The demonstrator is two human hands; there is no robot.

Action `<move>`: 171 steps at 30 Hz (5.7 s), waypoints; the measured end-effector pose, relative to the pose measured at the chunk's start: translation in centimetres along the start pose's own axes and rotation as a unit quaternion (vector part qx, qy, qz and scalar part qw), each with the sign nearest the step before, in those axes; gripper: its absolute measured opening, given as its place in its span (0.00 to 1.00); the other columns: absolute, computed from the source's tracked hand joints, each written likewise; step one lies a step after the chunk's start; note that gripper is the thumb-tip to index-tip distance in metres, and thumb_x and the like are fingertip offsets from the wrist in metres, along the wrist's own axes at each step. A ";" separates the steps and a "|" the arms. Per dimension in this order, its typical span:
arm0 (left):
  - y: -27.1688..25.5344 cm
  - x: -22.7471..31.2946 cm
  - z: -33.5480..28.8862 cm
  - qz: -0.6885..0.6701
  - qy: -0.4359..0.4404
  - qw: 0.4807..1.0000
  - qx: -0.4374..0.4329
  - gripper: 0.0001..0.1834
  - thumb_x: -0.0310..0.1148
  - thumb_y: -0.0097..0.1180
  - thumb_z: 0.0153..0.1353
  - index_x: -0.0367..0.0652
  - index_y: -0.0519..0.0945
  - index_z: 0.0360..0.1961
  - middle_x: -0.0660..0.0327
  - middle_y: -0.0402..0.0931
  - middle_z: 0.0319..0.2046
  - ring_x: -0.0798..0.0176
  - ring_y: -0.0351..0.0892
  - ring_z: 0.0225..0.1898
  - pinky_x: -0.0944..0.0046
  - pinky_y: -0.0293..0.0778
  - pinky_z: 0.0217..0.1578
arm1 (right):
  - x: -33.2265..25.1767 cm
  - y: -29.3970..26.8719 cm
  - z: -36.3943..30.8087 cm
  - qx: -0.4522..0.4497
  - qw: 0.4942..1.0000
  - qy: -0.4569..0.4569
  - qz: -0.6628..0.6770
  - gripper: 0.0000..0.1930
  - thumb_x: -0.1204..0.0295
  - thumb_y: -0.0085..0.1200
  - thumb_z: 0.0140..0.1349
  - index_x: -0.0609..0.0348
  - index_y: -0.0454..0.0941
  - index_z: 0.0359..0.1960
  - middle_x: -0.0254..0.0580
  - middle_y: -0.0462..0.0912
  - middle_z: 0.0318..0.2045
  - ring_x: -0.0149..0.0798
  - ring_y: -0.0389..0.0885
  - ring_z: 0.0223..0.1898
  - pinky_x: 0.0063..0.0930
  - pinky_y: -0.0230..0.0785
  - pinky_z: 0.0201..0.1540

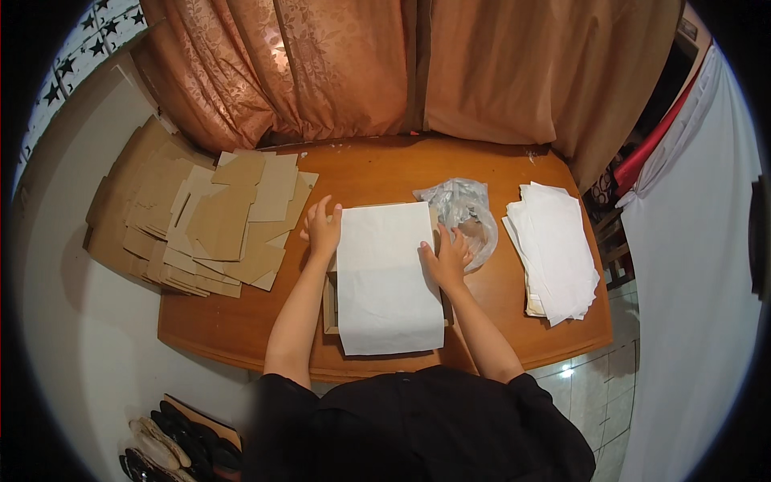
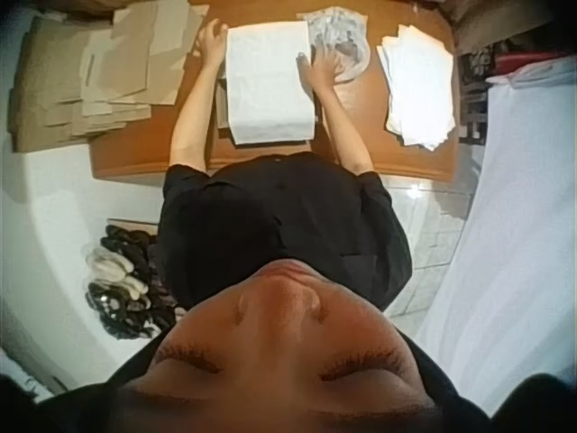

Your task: Fold and assemble multiple cardboard shoe boxes and place them on a shelf.

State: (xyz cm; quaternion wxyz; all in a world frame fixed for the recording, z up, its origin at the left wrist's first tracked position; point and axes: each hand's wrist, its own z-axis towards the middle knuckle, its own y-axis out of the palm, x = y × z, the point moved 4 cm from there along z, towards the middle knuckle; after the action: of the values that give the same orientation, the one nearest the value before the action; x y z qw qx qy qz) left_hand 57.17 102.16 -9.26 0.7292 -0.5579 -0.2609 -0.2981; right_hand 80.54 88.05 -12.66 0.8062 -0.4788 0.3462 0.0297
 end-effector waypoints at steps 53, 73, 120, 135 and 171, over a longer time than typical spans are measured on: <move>-3.1 3.0 -8.6 0.090 0.199 0.879 -0.424 0.22 0.52 0.56 0.53 0.45 0.81 0.39 0.57 0.77 0.34 0.53 0.74 0.42 0.56 0.68 0.43 | -0.6 -5.0 -8.4 -0.116 0.980 -0.145 0.077 0.06 0.63 0.59 0.52 0.48 0.80 0.25 0.31 0.74 0.41 0.41 0.63 0.55 0.64 0.39 0.54; -3.0 -0.5 -11.8 -0.048 0.199 0.756 -0.622 0.12 0.28 0.56 0.48 0.41 0.75 0.36 0.59 0.78 0.37 0.62 0.77 0.39 0.63 0.72 0.40 | -6.0 -6.2 -3.2 -0.524 0.787 -0.132 0.299 0.30 0.52 0.54 0.57 0.62 0.69 0.54 0.48 0.74 0.50 0.42 0.70 0.55 0.34 0.60 0.58; -2.3 0.0 -12.7 0.122 0.333 0.817 -0.455 0.17 0.46 0.49 0.58 0.47 0.82 0.35 0.61 0.79 0.36 0.59 0.74 0.40 0.60 0.60 0.43 | -4.0 -2.3 -4.0 -0.438 0.859 -0.243 0.104 0.15 0.66 0.56 0.50 0.49 0.79 0.42 0.39 0.80 0.40 0.41 0.75 0.47 0.57 0.43 0.61; -6.8 -0.6 -16.2 -0.005 0.164 0.983 -0.077 0.13 0.30 0.57 0.52 0.44 0.78 0.40 0.57 0.72 0.43 0.54 0.69 0.47 0.58 0.61 0.49 | 10.2 2.2 5.6 -0.063 0.992 0.006 -0.107 0.11 0.64 0.55 0.52 0.48 0.81 0.36 0.36 0.80 0.38 0.42 0.75 0.45 0.61 0.50 0.53; -0.1 -11.4 -8.5 -0.478 -0.265 0.818 -0.181 0.33 0.52 0.42 0.63 0.42 0.59 0.63 0.53 0.58 0.61 0.55 0.55 0.62 0.58 0.50 0.61 | -0.4 -1.2 -3.6 0.011 0.963 0.120 0.241 0.34 0.65 0.54 0.56 0.62 0.55 0.62 0.58 0.61 0.57 0.51 0.59 0.60 0.38 0.53 0.61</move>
State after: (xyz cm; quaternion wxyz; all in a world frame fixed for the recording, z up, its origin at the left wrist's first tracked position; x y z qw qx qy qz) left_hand 49.67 95.55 -19.32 0.2841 -0.5424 -0.6190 -0.4918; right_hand 78.79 84.67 -12.61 0.7329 -0.3721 0.5461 0.1616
